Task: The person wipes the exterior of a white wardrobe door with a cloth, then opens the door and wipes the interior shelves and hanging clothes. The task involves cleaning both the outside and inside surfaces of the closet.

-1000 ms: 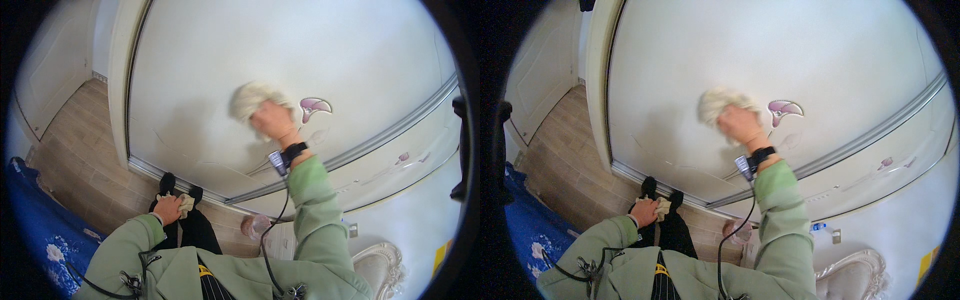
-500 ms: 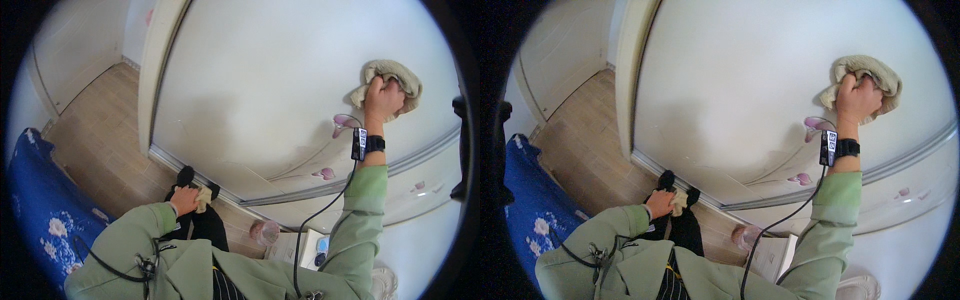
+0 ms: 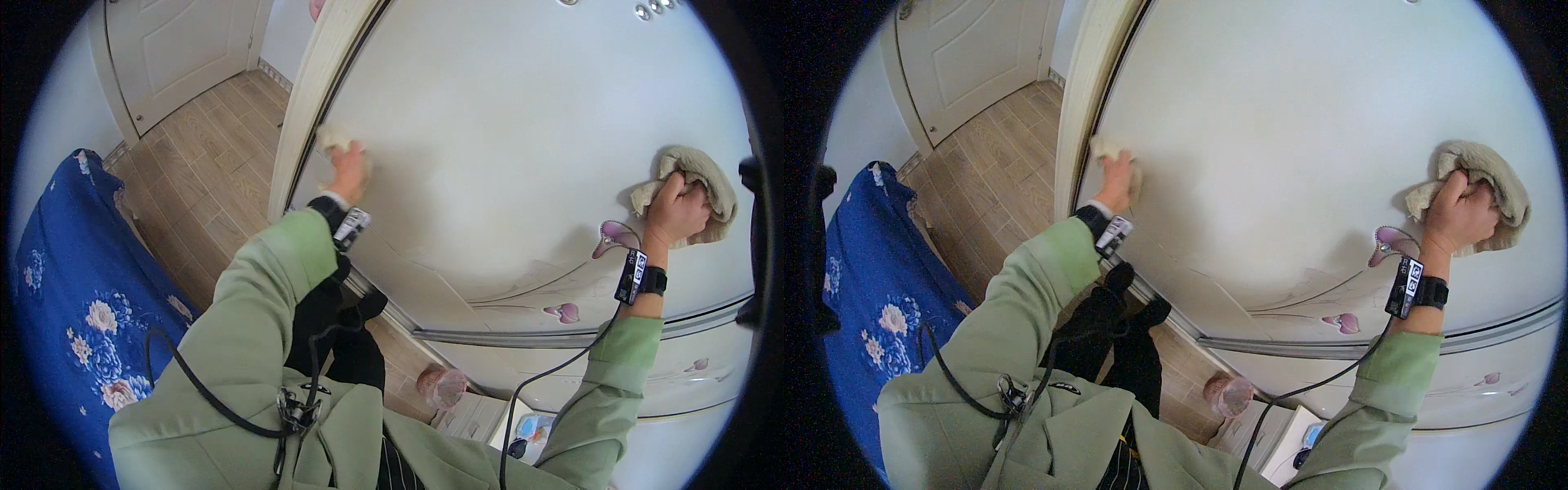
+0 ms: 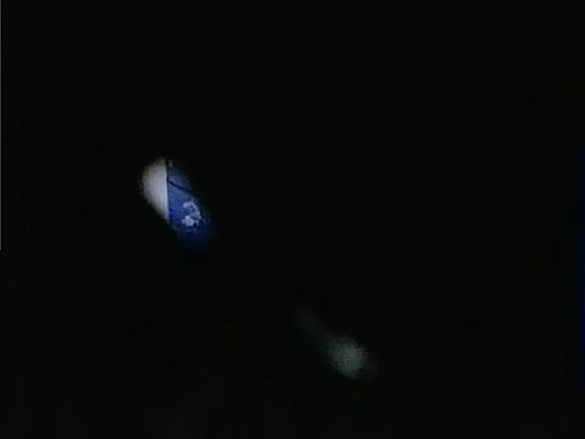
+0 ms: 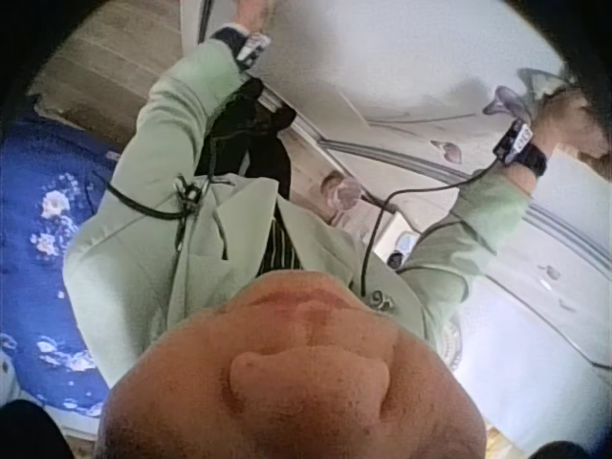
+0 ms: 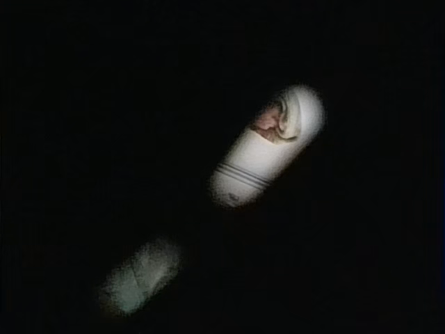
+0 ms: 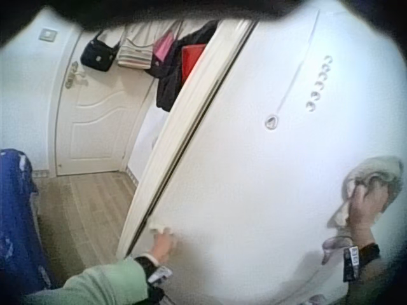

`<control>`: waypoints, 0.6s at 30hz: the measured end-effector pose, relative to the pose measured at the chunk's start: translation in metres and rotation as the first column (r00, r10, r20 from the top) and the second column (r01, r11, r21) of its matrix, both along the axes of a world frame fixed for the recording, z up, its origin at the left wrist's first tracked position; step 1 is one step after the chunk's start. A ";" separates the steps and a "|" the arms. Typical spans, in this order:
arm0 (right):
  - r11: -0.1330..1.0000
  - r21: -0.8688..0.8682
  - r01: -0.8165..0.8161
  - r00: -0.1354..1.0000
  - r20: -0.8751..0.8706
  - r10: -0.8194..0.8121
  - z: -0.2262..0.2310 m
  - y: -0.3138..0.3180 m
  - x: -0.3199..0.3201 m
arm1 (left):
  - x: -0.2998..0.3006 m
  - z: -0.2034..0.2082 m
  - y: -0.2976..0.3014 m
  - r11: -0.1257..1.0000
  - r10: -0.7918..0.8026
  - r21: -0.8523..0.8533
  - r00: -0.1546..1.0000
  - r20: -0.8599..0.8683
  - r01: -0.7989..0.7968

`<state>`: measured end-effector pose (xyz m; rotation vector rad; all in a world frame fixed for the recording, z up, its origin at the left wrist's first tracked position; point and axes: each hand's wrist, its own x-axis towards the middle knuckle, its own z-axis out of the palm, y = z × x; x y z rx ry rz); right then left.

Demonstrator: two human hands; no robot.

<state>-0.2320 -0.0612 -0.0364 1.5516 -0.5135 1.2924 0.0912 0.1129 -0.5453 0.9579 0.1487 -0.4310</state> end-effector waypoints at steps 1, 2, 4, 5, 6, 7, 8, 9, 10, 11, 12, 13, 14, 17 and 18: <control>0.999 -0.026 -0.036 0.999 -0.016 0.036 0.000 0.002 0.000 | -0.012 0.043 -0.011 0.965 0.197 0.112 0.940 0.279 -0.235; 1.000 0.016 -0.012 1.000 0.004 0.012 -0.001 0.004 0.000 | -0.024 0.081 -0.014 0.940 0.154 0.206 0.876 0.457 -0.272; 0.999 -0.033 0.008 1.000 -0.001 -0.008 -0.001 0.009 0.001 | -0.050 0.153 -0.017 0.880 0.101 0.209 0.599 0.794 -0.426; 0.999 -0.040 0.027 1.000 0.011 -0.027 -0.001 0.012 0.002 | -0.064 0.183 -0.012 0.864 0.011 0.216 0.446 0.895 -0.455; 1.000 -0.019 0.025 1.000 0.014 -0.024 -0.002 0.014 0.003 | -0.067 0.207 -0.001 0.878 -0.006 0.066 0.127 0.992 -0.475; 0.999 -0.031 -0.025 1.000 -0.002 0.025 -0.002 0.017 0.004 | -0.068 0.231 0.007 0.901 -0.079 0.000 -0.164 0.983 -0.433; 0.997 -0.037 -0.069 0.998 -0.012 0.069 -0.003 0.019 0.005 | -0.061 0.256 0.013 0.902 -0.071 -0.062 -0.286 0.956 -0.428; 0.993 -0.040 -0.112 0.994 -0.020 0.111 -0.003 0.021 0.006 | -0.046 0.282 0.014 0.901 -0.065 -0.121 -0.406 0.912 -0.416; 0.987 -0.085 -0.140 0.990 -0.043 0.137 -0.003 0.023 0.007 | -0.032 0.304 0.014 0.903 -0.058 -0.178 -0.521 0.851 -0.390; 0.987 -0.097 -0.126 0.992 -0.039 0.122 -0.004 0.024 0.008 | -0.019 0.319 0.012 0.893 -0.056 -0.134 -0.400 0.915 -0.430; 0.988 -0.107 -0.111 0.994 -0.032 0.108 -0.003 0.025 0.009 | -0.003 0.329 0.010 0.885 -0.050 -0.083 -0.272 0.961 -0.457; 0.990 -0.113 -0.083 0.996 -0.016 0.082 -0.004 0.026 0.009 | 0.014 0.334 0.006 0.867 0.024 -0.114 -0.187 0.982 -0.485; 0.991 -0.095 -0.093 0.996 -0.014 0.092 -0.004 0.027 0.009 | 0.030 0.333 0.004 0.776 0.044 -0.094 -0.095 0.995 -0.624; 0.986 -0.058 -0.156 0.988 -0.015 0.155 -0.006 0.027 0.008 | 0.045 0.293 -0.004 0.733 0.233 0.034 0.298 0.925 -0.679; 0.984 -0.047 -0.174 0.985 -0.016 0.174 -0.008 0.027 0.008 | 0.040 0.276 -0.007 0.693 0.284 0.026 0.306 0.909 -0.720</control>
